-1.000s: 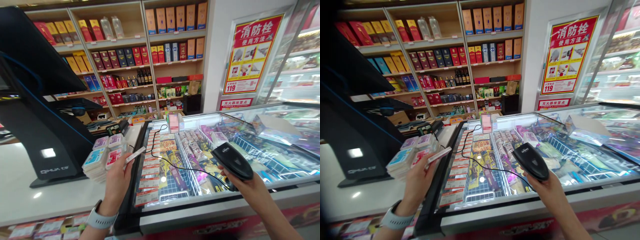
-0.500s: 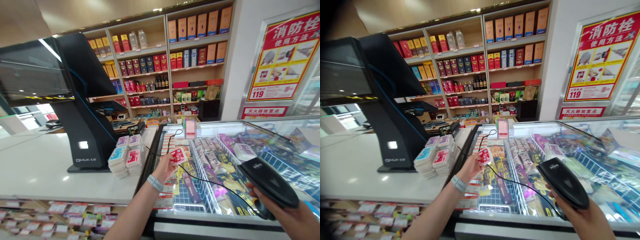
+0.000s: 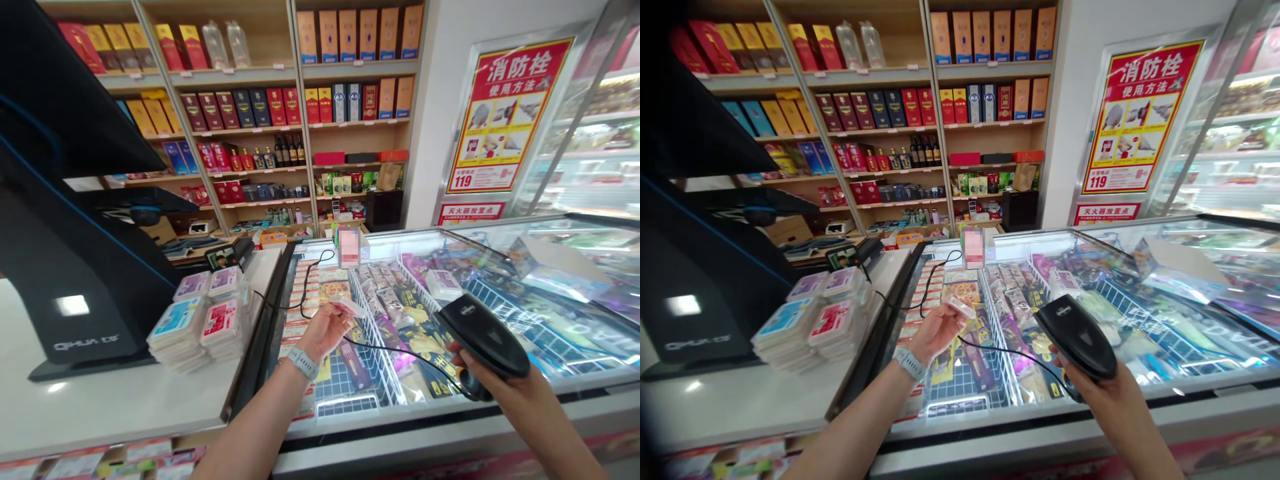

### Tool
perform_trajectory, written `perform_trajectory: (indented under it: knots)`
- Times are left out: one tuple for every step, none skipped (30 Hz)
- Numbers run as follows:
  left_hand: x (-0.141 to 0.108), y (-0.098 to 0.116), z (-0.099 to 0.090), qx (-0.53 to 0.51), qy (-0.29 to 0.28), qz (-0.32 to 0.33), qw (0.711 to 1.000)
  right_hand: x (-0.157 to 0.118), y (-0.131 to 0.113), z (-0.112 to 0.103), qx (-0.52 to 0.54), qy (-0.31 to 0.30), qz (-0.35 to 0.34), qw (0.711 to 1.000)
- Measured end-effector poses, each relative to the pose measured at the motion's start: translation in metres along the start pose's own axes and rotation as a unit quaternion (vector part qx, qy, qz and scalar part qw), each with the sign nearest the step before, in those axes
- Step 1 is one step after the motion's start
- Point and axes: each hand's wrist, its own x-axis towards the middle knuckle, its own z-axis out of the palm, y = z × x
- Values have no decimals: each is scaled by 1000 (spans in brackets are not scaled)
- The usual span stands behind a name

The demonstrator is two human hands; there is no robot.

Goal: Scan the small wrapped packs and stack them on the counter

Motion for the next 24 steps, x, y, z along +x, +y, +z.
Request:
perform_trajectory:
  knots:
    - [-1, 0, -2, 8, 0, 9, 1000, -1, 0, 1, -1, 2, -1, 1000]
    - [-3, 0, -3, 19, -3, 15, 1000, -1, -1, 1, -1, 3, 0, 1000]
    - [-4, 1, -5, 29, -7, 16, 999, -2, -1, 2, -2, 2, 2, 1000]
    - [-5, 1, -6, 36, -9, 15, 999, -2, -2, 2, -2, 1, 6, 1000]
    - [-5, 2, -7, 38, -7, 10, 999, -2, -3, 2, -1, -1, 13, 1000]
    - [-6, 3, -7, 37, 0, 2, 999, -3, -5, 3, 1, -1, 20, 1000]
    - [-6, 3, -7, 32, 10, -6, 999, -3, -6, 4, 4, -1, 25, 1000]
    - [-7, 4, -6, 26, 19, -11, 999, -4, -7, 4, 5, 1, 28, 1000]
    - [-8, 4, -5, 18, 21, -13, 1000, -4, -8, 5, 7, 4, 28, 1000]
    - [-9, 4, -3, 12, 17, -15, 1000, -5, -8, 5, 7, 8, 26, 1000]
    - [-11, 4, -1, 8, 9, -18, 1000, -5, -8, 5, 7, 10, 22, 1000]
    - [-13, 5, 2, 6, 2, -19, 1000, -5, -8, 5, 5, 10, 19, 1000]
    - [-16, 5, 4, 4, -1, -20, 1000, -4, -7, 5, 3, 8, 16, 1000]
    - [-18, 5, 7, 3, -1, -24, 1000, -4, -6, 5, 2, 5, 13, 1000]
    - [-20, 6, 9, 1, 3, -29, 1000, -3, -4, 4, 1, 1, 11, 1000]
    - [-22, 6, 11, 0, 7, -34, 999, -3, -3, 3, 0, -7, 12, 1000]
    - [-24, 7, 12, -2, 8, -39, 999, -2, -1, 2, -2, -17, 14, 1000]
    - [-24, 7, 12, -3, 7, -45, 999, -1, 0, 1, -4, -26, 17, 1000]
    - [-24, 7, 12, -3, 7, -52, 999, -1, 2, 0, -6, -33, 20, 999]
    - [-24, 8, 12, -5, 10, -58, 998, 0, 3, 0, -8, -41, 23, 999]
    - [-23, 8, 11, -8, 14, -64, 998, 0, 4, 0, -10, -43, 25, 999]
    - [-22, 8, 10, -15, 18, -70, 997, 0, 4, 0, -10, -43, 26, 999]
    - [-21, 8, 10, -23, 22, -76, 997, 0, 4, 0, -8, -42, 26, 999]
    - [-21, 8, 9, -31, 23, -83, 996, -1, 4, 1, -6, -43, 25, 999]
